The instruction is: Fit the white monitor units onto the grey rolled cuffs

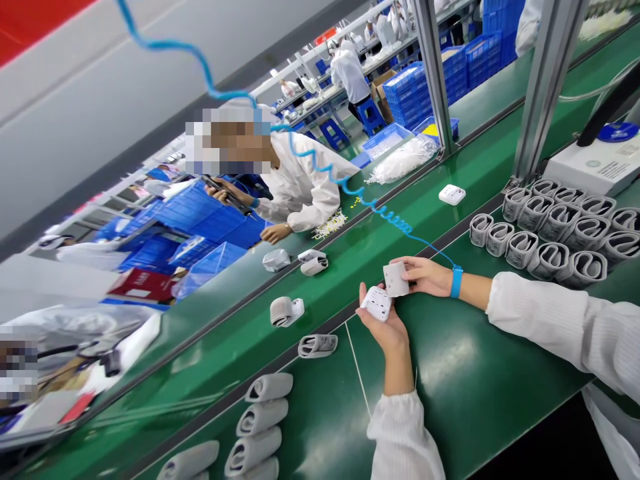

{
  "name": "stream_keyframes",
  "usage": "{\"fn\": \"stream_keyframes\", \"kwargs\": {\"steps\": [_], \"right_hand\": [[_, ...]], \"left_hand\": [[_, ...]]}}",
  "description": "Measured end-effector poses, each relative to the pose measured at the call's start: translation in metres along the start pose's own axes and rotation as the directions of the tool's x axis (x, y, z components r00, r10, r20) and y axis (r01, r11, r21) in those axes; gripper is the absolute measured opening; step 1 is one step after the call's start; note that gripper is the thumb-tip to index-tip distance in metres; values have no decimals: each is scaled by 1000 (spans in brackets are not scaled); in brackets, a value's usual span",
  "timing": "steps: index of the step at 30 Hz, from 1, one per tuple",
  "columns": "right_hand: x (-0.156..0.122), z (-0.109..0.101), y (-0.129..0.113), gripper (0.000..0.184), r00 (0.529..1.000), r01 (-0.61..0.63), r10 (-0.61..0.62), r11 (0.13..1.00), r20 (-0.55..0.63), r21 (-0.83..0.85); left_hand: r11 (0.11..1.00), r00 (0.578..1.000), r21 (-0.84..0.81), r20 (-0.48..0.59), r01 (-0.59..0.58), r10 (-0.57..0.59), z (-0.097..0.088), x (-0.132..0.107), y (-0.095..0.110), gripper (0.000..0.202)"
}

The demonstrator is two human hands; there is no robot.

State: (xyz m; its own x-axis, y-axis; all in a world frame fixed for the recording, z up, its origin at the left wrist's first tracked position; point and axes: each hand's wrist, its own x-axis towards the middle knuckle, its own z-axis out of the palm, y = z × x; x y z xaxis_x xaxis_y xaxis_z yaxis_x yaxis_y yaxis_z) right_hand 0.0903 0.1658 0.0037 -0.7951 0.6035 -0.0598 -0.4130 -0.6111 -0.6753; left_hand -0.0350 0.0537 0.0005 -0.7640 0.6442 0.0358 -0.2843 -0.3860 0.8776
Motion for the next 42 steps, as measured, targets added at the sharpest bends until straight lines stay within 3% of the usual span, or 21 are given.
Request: {"fn": "stream_keyframes", "kwargs": {"steps": [7,16,29,36,42], "right_hand": [[0,-1,4,65,1000,14,-12,990,18,-140],[6,-6,9,65,989,148,-139,955,52,-258],[5,-7,9,63,992,127,-119,931,43,-342],[1,2,10,57,975,217,-212,833,67,-509],[-1,6,15,57,954,280,-288,770,80,-573]], "left_hand": [[998,999,54,31,-22,21,2,-3,-1,89],[986,991,157,129,-60,40,-4,-4,-6,94],[975,992,210,119,-66,42,-6,-5,-9,98],[952,991,298,131,-73,35,-12,-3,-12,100],[924,980,355,183,-145,83,-12,-7,-8,102]]}}
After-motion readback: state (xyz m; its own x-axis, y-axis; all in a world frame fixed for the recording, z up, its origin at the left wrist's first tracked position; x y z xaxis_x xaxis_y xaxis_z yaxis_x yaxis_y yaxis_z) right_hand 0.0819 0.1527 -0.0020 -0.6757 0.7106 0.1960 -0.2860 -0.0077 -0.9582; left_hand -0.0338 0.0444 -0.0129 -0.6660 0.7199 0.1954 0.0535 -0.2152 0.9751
